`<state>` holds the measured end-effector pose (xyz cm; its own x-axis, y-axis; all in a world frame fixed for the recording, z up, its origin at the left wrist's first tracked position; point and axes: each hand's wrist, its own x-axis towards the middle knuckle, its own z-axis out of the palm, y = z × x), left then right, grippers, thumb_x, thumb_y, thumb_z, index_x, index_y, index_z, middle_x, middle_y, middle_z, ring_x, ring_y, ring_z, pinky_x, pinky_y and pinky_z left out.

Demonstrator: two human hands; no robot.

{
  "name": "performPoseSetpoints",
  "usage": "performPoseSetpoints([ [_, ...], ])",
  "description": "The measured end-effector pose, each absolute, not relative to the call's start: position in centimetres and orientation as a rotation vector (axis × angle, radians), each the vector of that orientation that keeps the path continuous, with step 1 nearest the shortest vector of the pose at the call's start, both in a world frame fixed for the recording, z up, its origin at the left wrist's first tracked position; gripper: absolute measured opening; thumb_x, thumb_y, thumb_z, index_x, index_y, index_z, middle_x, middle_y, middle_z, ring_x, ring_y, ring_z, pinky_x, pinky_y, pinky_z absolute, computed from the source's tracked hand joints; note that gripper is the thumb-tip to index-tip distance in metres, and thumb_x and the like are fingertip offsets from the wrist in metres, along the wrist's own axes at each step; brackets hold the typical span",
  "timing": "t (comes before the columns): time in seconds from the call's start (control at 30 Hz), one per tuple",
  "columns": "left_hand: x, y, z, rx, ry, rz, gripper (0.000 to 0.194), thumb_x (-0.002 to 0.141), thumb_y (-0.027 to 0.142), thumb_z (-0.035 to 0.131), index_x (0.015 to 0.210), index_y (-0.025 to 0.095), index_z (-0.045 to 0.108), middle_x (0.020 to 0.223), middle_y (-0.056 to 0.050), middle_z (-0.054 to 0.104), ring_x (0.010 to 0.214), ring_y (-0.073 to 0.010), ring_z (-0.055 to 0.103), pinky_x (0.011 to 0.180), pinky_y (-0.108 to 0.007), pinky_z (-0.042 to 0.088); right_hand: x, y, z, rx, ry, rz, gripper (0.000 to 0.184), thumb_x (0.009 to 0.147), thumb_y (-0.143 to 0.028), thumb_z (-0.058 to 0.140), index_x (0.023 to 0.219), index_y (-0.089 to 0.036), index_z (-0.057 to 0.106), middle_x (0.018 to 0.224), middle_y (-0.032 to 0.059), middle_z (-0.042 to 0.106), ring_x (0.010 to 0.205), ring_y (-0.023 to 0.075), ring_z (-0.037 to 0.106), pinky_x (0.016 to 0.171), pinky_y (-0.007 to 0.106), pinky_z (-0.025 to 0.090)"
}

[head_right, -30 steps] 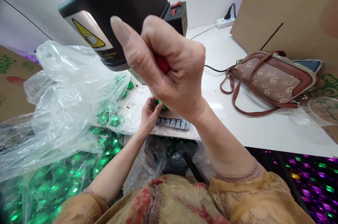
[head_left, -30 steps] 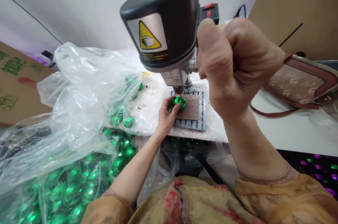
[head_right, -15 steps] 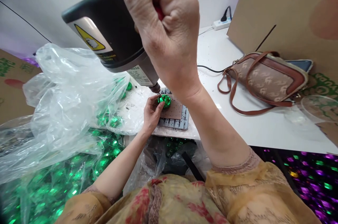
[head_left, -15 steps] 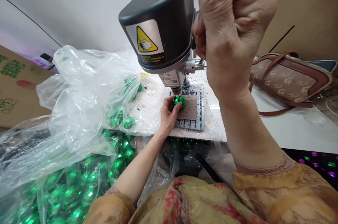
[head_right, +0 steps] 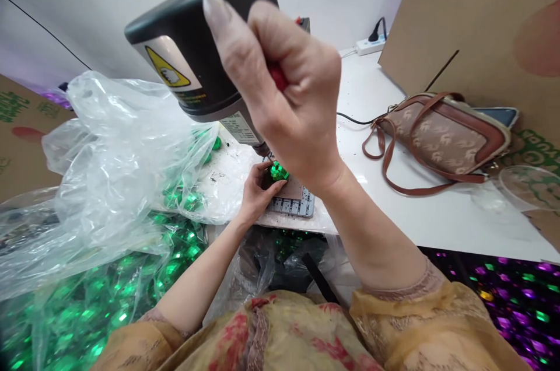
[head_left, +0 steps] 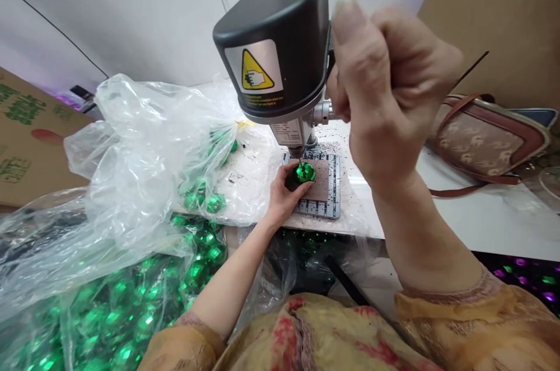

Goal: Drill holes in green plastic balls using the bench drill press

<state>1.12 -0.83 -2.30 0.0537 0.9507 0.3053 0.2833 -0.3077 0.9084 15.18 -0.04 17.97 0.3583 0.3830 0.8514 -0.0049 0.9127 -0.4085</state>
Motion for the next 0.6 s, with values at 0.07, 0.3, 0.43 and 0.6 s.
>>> performPoseSetpoints([
  [0.07, 1.2, -0.9, -2.2, 1.648, 1.256, 1.287, 0.052, 0.073, 0.034, 0.079, 0.118, 0.02, 0.056, 0.114, -0.008, 0.066, 0.108, -0.0216, 0.062, 0.097, -0.039, 0.049, 15.1, -0.7, 17.3, -0.364, -1.194, 0.228, 0.044, 0.087, -0.018, 0.064, 0.053, -0.019, 0.036, 0.047, -0.0057, 0.035, 0.041, 0.006, 0.032, 0.044, 0.029, 0.02],
  [0.3, 1.4, -1.3, -1.5, 1.65, 1.299, 1.298, 0.042, 0.073, 0.034, 0.08, 0.106, 0.02, 0.058, 0.107, -0.007, 0.067, 0.101, -0.0215, 0.063, 0.089, -0.037, 0.051, 15.2, -1.8, 15.3, -0.46, -1.246, 0.134, 0.047, 0.087, -0.014, 0.057, 0.051, -0.018, 0.026, 0.047, -0.0043, 0.028, 0.041, 0.0075, 0.026, 0.045, 0.03, 0.021],
  [0.43, 1.3, -1.3, -1.6, 1.674, 1.301, 1.306, 0.044, 0.073, 0.033, 0.079, 0.109, 0.02, 0.059, 0.108, -0.007, 0.067, 0.102, -0.0228, 0.064, 0.09, -0.039, 0.052, 15.3, -1.2, 14.5, -0.403, -1.279, 0.016, 0.048, 0.085, -0.015, 0.055, 0.051, -0.018, 0.021, 0.045, -0.0042, 0.026, 0.039, 0.0072, 0.024, 0.04, 0.031, 0.02],
  [0.6, 1.2, -1.4, -1.9, 1.695, 1.317, 1.302, 0.047, 0.074, 0.034, 0.079, 0.115, 0.021, 0.06, 0.111, -0.008, 0.068, 0.103, -0.024, 0.065, 0.089, -0.039, 0.053, 15.4, -0.5, 13.7, -0.246, -1.279, -0.053, 0.045, 0.08, -0.01, 0.056, 0.053, -0.018, 0.021, 0.044, -0.0055, 0.026, 0.037, 0.0061, 0.027, 0.036, 0.027, 0.023],
])
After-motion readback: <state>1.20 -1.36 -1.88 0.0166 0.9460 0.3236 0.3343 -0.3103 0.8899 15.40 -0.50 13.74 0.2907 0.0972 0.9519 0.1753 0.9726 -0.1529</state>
